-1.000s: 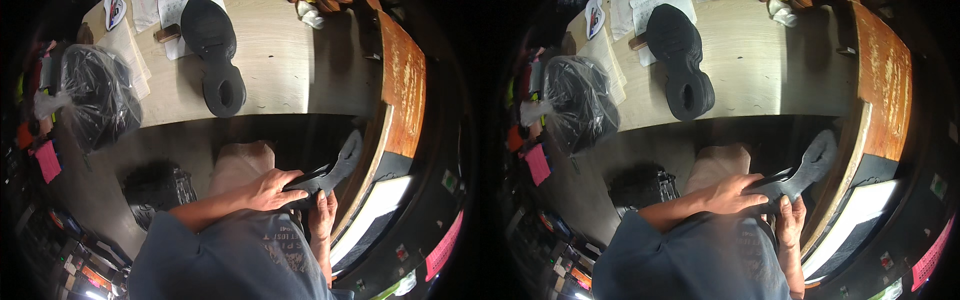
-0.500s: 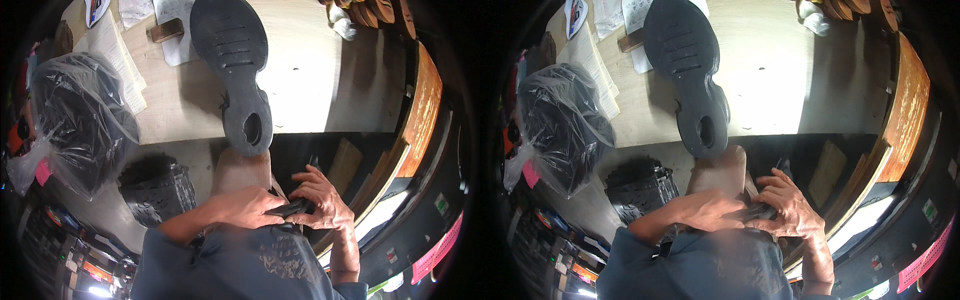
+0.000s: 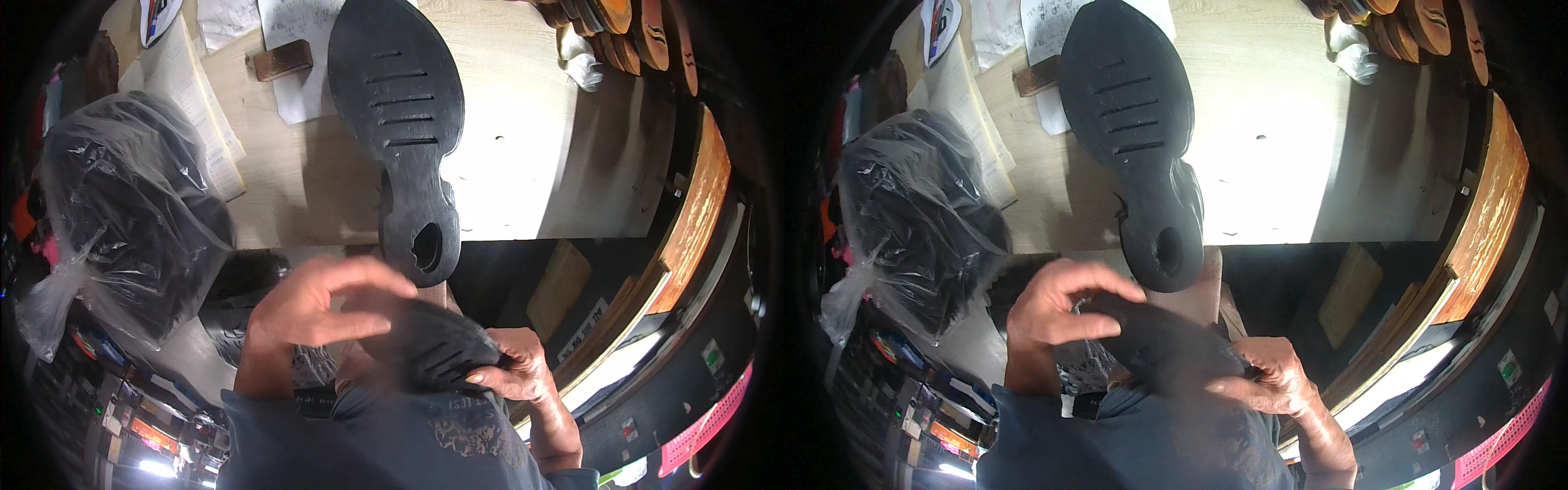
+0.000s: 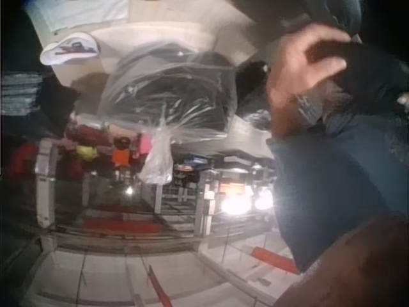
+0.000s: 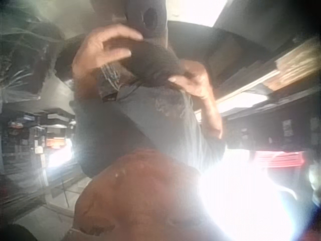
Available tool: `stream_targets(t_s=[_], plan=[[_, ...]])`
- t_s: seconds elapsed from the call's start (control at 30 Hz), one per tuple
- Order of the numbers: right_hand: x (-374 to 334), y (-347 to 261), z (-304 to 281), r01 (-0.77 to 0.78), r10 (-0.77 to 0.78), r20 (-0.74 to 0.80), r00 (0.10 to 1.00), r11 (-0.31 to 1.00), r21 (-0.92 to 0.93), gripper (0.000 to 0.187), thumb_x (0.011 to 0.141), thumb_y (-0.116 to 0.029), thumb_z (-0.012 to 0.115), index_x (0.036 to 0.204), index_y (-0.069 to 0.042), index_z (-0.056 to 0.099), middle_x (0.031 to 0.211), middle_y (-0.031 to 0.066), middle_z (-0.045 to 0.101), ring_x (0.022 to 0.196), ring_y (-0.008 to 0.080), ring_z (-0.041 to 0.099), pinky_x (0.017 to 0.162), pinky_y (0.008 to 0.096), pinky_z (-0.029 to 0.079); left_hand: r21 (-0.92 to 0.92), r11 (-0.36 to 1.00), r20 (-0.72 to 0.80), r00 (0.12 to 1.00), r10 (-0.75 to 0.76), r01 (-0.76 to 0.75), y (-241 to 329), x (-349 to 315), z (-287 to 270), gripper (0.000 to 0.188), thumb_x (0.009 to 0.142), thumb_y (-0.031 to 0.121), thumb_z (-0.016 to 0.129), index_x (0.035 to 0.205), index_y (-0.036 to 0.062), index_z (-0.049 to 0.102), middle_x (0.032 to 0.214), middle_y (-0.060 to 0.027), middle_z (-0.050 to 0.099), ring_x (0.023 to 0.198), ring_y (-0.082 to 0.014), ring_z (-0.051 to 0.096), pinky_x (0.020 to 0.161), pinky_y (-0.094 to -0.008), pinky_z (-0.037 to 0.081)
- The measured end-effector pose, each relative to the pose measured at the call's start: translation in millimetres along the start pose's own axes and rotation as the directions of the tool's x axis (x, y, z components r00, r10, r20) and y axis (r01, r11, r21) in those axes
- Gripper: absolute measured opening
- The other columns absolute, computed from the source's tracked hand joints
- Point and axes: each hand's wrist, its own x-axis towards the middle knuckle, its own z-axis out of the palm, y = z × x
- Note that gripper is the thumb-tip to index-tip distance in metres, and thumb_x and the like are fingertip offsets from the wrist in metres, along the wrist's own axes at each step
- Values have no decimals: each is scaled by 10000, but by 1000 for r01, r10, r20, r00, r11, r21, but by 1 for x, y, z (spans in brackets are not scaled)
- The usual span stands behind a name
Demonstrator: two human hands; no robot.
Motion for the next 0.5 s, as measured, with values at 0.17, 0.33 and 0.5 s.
stream_targets(t_s=[0.17,0.33,0.5], plan=[[30,-37,14,-14,100,-223,970,934,358,237,981,-150,823,1094,37,730,887,36,740,808,78,657,739,255,536,-264,916,-504,853,137,-302,12,21,23,529,1001,-28,682,1509,-37,534,1398,-112,646,1252,-145,626,1052,-298,519],[83,-82,21,-130,189,-236,953,961,244,310,997,-169,801,1210,31,699,1019,66,752,944,113,676,853,288,543,97,881,-683,613,398,-463,57,56,13,515,1071,70,590,1554,-56,463,1381,-223,680,1229,-234,681,1108,-385,533],[149,-56,22,-7,-182,-447,876,921,-390,631,987,-302,794,1463,39,559,1194,197,701,1116,322,686,967,445,554,579,749,-641,387,663,-322,72,127,-46,476,1085,100,639,1521,-55,531,1447,-157,666,1290,-199,649,1137,-316,482]])
